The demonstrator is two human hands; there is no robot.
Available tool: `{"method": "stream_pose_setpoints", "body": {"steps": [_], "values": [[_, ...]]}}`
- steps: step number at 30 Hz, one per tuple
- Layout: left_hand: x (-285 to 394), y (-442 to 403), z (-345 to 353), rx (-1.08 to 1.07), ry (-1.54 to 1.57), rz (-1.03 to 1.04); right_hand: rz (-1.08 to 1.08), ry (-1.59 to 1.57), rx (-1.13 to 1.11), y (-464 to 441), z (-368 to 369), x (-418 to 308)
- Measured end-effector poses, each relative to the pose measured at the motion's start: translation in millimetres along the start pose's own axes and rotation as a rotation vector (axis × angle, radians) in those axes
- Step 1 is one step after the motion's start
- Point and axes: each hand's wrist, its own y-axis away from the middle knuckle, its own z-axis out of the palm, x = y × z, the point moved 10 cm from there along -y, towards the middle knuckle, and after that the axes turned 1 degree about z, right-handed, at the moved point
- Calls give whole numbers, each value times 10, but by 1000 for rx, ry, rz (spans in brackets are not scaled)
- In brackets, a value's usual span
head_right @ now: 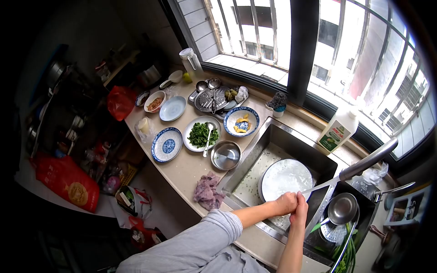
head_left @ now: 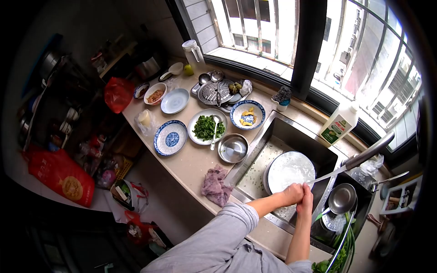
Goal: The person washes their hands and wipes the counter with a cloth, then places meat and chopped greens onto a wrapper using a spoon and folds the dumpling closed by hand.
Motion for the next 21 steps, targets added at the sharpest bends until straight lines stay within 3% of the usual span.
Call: {"method": "stream_pose_setpoints", "body": {"steps": [3, 4, 6, 7, 8, 11, 12, 17, 18, 21], "values": [[-296, 8, 59, -54, 321, -318, -240, 418, 124, -38, -73, -254], [-462, 87, 48, -8, 395, -562, -316, 603, 112, -97, -100, -326], [-594, 81, 361, 86, 594, -623, -578, 831, 81, -107, -73, -451], [-639, 88, 489, 135, 694, -656, -537, 678, 55, -107, -98, -432], [-463, 268, 314, -300, 1380, -1197, -495, 527, 27, -87, -57, -422], [-263, 237, 936, -82, 1913, -1387, -320, 124, -73, -97, -48, -321], [-276, 340, 1480, 10, 2017, -1434, -259, -40, -123, -102, -38, -267], [-55, 360, 1416, 221, 2171, -1508, -37, -611, -197, -70, 42, 67], [-105, 353, 1414, 245, 2147, -1497, -43, -662, -369, -15, 196, -19], [-361, 268, 1406, 270, 1982, -1438, -6, -723, -290, -30, 288, 103]]}}
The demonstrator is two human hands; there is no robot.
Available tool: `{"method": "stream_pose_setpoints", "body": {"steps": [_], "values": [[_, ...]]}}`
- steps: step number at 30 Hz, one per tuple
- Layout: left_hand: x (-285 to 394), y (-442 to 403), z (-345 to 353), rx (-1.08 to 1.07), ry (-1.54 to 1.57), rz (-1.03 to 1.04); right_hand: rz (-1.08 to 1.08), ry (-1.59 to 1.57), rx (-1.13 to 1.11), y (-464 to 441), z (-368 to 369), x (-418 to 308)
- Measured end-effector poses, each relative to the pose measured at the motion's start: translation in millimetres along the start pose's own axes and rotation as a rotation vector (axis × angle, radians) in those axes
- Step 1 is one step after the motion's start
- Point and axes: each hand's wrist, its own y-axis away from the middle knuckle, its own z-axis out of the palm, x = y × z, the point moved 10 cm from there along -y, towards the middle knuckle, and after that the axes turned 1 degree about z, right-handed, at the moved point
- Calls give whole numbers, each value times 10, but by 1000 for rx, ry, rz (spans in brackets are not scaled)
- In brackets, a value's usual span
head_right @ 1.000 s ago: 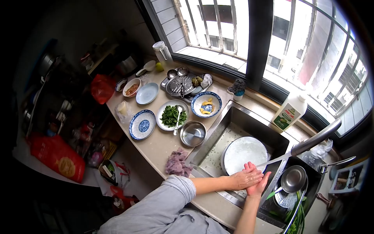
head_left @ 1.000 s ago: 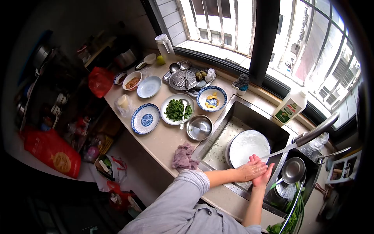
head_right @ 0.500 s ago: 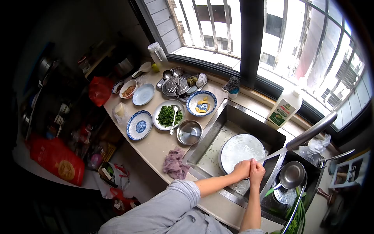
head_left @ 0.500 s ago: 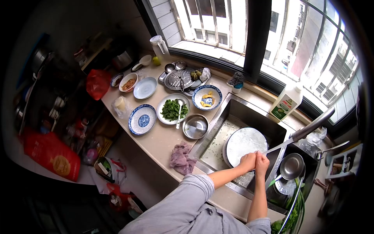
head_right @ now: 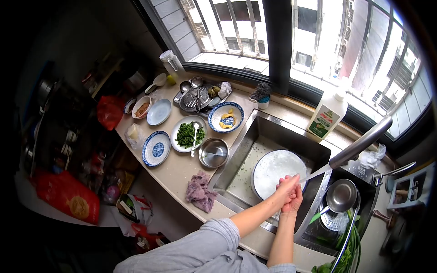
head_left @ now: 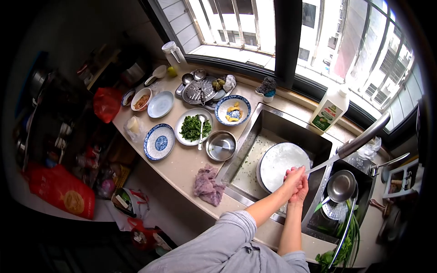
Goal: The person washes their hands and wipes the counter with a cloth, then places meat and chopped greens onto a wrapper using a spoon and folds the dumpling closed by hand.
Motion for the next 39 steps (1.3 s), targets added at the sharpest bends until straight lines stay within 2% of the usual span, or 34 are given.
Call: {"method": "stream_pose_setpoints", "body": {"steps": [1, 2, 4, 5, 7, 8, 9, 12, 13, 14, 16, 17, 19, 21, 23, 24, 25, 26, 28, 30, 31, 34, 35, 36, 38, 39], "values": [[114, -52, -13, 10, -72, 48, 106, -55, 22, -128, -169, 101], [236, -92, -18, 14, -171, 103, 96, -55, 6, -177, -317, 90], [571, 20, 77, 46, -513, 152, 72, -63, -19, -129, -121, 214], [610, 31, 110, 61, -692, 158, 45, 11, 89, -108, -109, 212], [519, 82, 161, 116, -216, 273, 79, 48, 151, -75, -126, 161], [452, 88, 173, 130, -77, 272, 97, 64, 176, -89, -147, 141], [363, 111, 140, 146, -20, 252, 91, 96, 51, -74, -41, 112], [296, 265, 66, 184, 3, 269, -99, 92, 304, -60, -190, -56], [316, 337, 41, 201, -55, 302, -48, 93, 297, -88, -276, -47], [358, 413, 9, 215, -147, 346, -25, 85, 184, -159, -301, -17], [531, 628, -15, 204, -454, 524, 26, 72, -32, -213, -348, 51], [629, 765, 30, 164, -613, 657, 74, 59, 15, -223, -465, 55], [800, 1097, 160, 30, -861, 930, 19, 176, 141, -225, -564, -56], [902, 1353, 385, -247, -1038, 1117, -17, 180, 293, -121, -429, -168], [918, 1574, 562, -542, -1181, 1262, 58, 125, 256, -92, -331, -172], [942, 1668, 605, -596, -1264, 1356, 100, 101, 234, -101, -314, -181], [967, 1755, 640, -646, -1350, 1454, 215, 13, -71, -132, -98, -110], [953, 1831, 661, -696, -1438, 1551, 154, 38, 28, -143, -254, -147], [962, 1803, 667, -671, -1570, 1635, 33, 84, 221, 47, 37, -101], [992, 1798, 741, -615, -1622, 1651, 50, 66, 190, 97, 104, -27], [1072, 1888, 795, -529, -1590, 1824, 44, 112, 158, 94, 112, -34], [935, 1642, 842, -554, -1844, 1702, 76, 179, 157, 50, 40, -50], [1012, 1713, 872, -439, -1768, 1889, 90, 195, 192, 14, -11, -61], [997, 1597, 857, -431, -1768, 1826, 104, 211, 230, -18, -78, -71], [942, 1386, 779, -419, -1764, 1695, -143, 409, 338, -59, -232, -297], [962, 1304, 756, -345, -1789, 1636, -259, 483, 362, -36, -193, -356]]}}
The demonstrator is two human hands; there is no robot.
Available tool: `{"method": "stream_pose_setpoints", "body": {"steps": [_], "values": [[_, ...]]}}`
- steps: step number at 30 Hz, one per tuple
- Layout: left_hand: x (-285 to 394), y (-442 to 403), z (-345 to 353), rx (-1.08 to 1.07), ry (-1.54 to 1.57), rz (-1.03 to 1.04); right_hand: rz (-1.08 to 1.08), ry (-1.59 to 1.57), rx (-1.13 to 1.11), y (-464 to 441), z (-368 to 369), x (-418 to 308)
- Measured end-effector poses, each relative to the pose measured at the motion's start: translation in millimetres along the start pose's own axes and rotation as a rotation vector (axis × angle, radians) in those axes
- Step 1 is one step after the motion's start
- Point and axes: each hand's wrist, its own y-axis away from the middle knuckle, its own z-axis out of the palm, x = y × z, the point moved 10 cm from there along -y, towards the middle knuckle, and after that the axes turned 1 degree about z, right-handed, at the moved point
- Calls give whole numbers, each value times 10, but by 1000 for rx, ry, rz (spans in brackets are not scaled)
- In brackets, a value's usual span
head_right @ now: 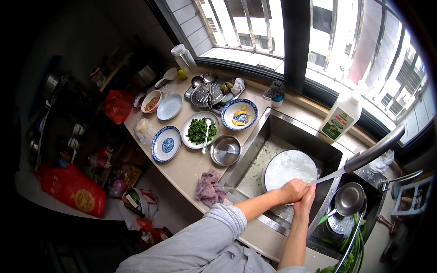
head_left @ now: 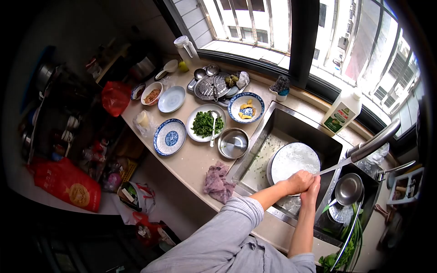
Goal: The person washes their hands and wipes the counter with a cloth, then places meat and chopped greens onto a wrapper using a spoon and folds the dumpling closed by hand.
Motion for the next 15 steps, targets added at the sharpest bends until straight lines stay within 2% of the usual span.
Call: {"method": "stream_pose_setpoints", "body": {"steps": [1, 2, 3, 5, 6, 9, 10, 11, 12, 13, 14, 15], "values": [[-61, 7, 38, -21, -16, -73, -118, 58, 46, 69, 59, -111], [-103, 9, 86, -40, -26, -145, -91, 223, 29, 109, 143, -194], [-234, 39, 184, -57, 80, -304, -169, 350, -16, 14, 134, -213], [-480, 137, 395, -108, 294, -618, -500, 944, -61, 57, 313, -459], [-533, 109, 293, -93, 402, -695, -505, 957, -62, 118, 410, -528], [-592, -19, 128, 208, 633, -625, -566, 660, -87, 44, 364, -488], [-638, -35, 184, 219, 764, -621, -514, 648, -88, 96, 388, -490], [-668, -62, 261, 229, 904, -613, -588, 660, -77, 111, 377, -501], [-769, 58, 516, 127, 995, -882, -530, 666, -74, 197, 457, -510], [-856, 175, 718, 220, 1143, -1005, -557, 716, -121, 291, 544, -488], [-819, 246, 943, 314, 1531, -1103, -614, 830, -89, 493, 698, -532], [-815, 312, 1268, 184, 1648, -1106, -630, 904, -102, 603, 790, -478]]}}
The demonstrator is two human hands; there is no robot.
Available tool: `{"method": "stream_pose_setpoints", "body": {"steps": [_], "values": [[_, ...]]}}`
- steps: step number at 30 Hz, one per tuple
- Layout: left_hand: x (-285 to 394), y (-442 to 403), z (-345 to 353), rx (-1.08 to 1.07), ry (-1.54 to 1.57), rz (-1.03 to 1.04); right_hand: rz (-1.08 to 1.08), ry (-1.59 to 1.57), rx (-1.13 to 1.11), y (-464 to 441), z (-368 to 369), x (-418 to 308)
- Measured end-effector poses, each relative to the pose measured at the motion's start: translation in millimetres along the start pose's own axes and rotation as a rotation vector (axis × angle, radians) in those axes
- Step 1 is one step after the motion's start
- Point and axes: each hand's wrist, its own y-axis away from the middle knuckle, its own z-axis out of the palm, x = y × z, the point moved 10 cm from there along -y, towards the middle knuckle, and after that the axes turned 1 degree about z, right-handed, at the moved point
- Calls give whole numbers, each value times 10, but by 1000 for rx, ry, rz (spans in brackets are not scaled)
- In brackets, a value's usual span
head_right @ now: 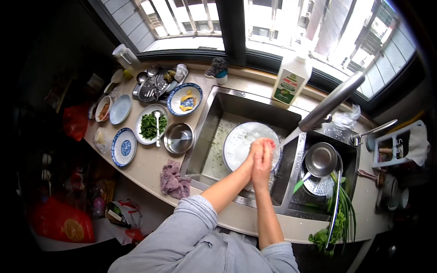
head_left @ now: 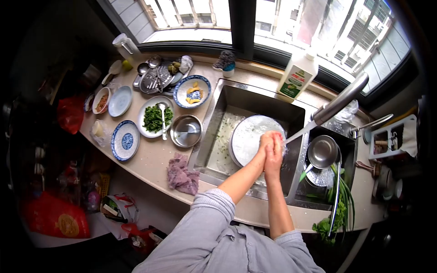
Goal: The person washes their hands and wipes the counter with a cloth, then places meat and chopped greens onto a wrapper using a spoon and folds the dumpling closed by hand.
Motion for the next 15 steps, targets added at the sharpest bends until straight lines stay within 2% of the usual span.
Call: {"method": "stream_pose_setpoints", "body": {"steps": [2, 3, 5, 7, 10, 11, 14, 15], "values": [[-154, 124, 105, 7, 286, -224, -99, 47, -80, 122, 123, -175], [-159, 207, 169, 28, 407, -288, -65, 53, -120, 70, 113, -104], [-70, 337, 244, 60, 544, -312, -42, 92, -169, -104, 118, 80], [46, 418, 273, 87, 621, -295, 14, 129, -184, -332, 82, 183], [266, 588, 390, 127, 679, -247, 96, 357, -275, -453, 100, 483], [332, 671, 433, 141, 676, -222, 32, 522, -282, -451, 96, 508], [467, 906, 506, 211, 542, -88, -110, 760, -125, -534, 42, 876], [191, 803, 348, 260, 501, -64, -284, 1002, -233, -439, 121, 266]]}}
